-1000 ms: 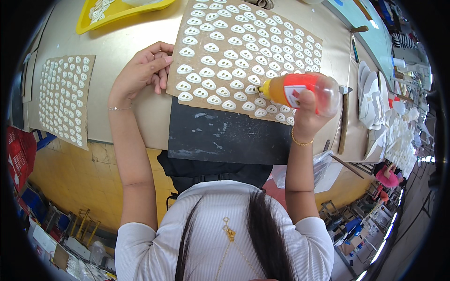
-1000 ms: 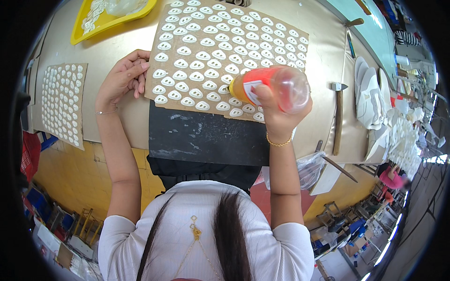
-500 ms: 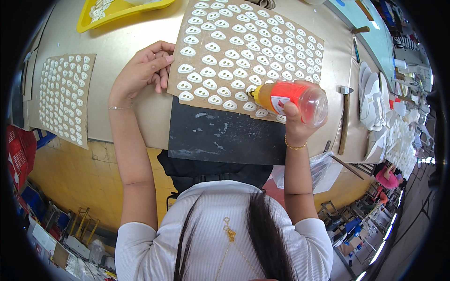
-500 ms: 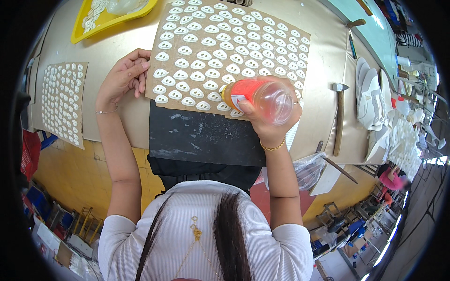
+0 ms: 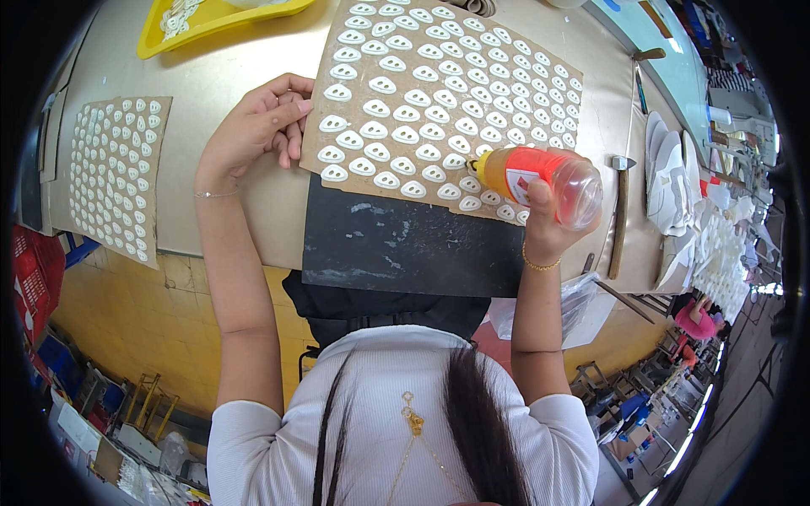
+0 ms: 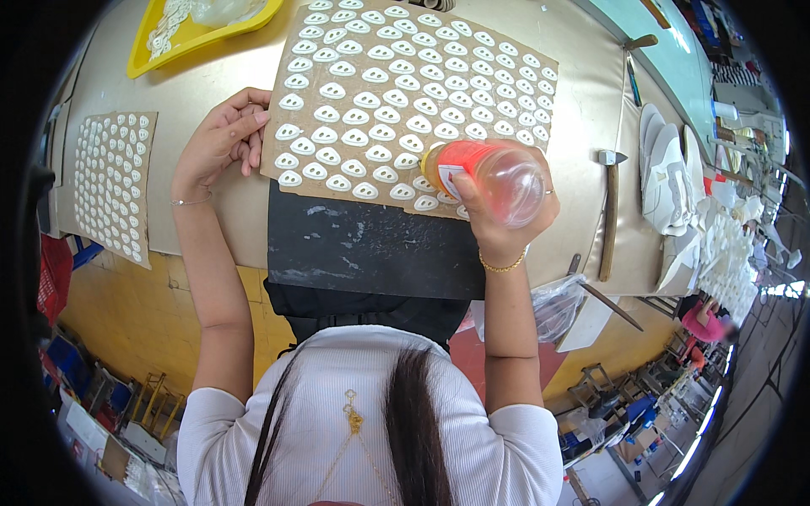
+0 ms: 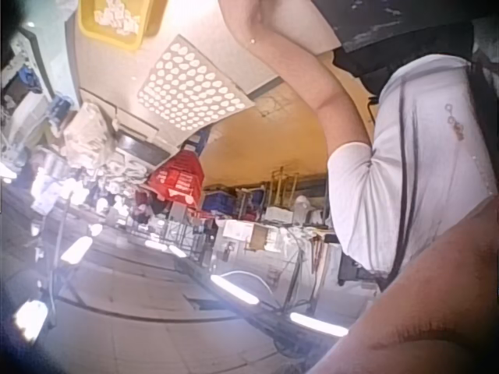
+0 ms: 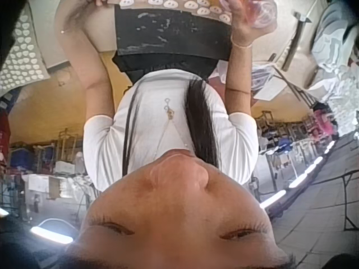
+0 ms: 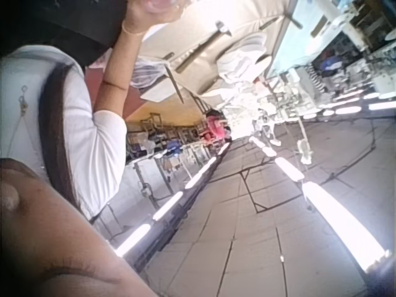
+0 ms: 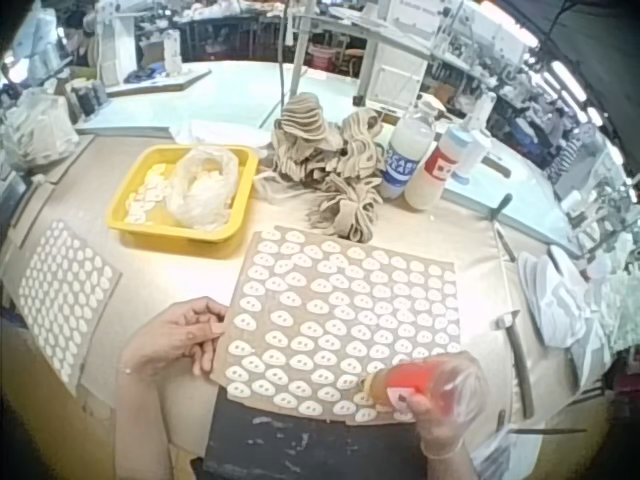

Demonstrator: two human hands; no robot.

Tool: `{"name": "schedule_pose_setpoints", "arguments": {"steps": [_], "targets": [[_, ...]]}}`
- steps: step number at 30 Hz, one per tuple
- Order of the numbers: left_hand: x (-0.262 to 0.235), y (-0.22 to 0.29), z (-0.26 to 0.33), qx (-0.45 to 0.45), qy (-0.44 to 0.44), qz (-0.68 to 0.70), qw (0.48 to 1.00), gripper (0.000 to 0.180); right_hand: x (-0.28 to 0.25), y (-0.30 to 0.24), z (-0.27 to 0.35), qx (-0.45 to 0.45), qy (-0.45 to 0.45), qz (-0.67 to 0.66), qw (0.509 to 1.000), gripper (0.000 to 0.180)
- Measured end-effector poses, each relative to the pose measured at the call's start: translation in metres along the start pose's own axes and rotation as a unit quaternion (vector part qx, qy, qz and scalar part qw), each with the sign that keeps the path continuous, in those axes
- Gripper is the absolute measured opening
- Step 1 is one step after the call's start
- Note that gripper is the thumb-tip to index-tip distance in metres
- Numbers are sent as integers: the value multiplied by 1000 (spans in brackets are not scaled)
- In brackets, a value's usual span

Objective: The person uses a red squeeze bottle to apply glue onto small white cutouts arranged on a cardboard sheet. The hands move systematically across the sheet, squeezing glue onto each cutout in sequence.

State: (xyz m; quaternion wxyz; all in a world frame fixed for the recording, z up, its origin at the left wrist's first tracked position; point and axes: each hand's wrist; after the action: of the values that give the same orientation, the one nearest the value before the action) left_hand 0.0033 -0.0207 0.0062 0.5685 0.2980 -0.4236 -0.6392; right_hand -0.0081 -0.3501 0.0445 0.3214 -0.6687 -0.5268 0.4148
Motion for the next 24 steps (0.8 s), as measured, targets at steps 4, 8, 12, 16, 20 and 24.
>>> {"name": "schedule_pose_setpoints", "arguments": {"steps": [4,8,12,16,20,24], "targets": [[0,0,0,0,-1,6,1000,25,3,-1,-3,3,12,-7,1000,38],[0,0,0,-4,4,0,1000,25,7,2,-5,6,15,-23,1000,38],[2,3,2,-5,3,-8,1000,25,10,5,-9,5,-3,-9,1000,37],[2,3,3,2,2,-1,1000,24,18,-2,-13,35,-2,-31,999,37],[3,5,2,-9,6,-12,1000,25,20,-6,-14,42,-31,-15,999,40],[2,3,2,-6,2,-8,1000,25,16,-6,-14,13,-82,36,996,42]]}}
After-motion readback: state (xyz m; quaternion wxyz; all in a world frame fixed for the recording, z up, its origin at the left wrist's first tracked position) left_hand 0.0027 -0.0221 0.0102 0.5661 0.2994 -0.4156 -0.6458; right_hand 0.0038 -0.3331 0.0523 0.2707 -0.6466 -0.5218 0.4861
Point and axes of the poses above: each hand's wrist, its own z-axis away from the middle knuckle, its own x-axis out of the palm, y = z × x, and after that the axes turned 6 degrees about -z, right-handed
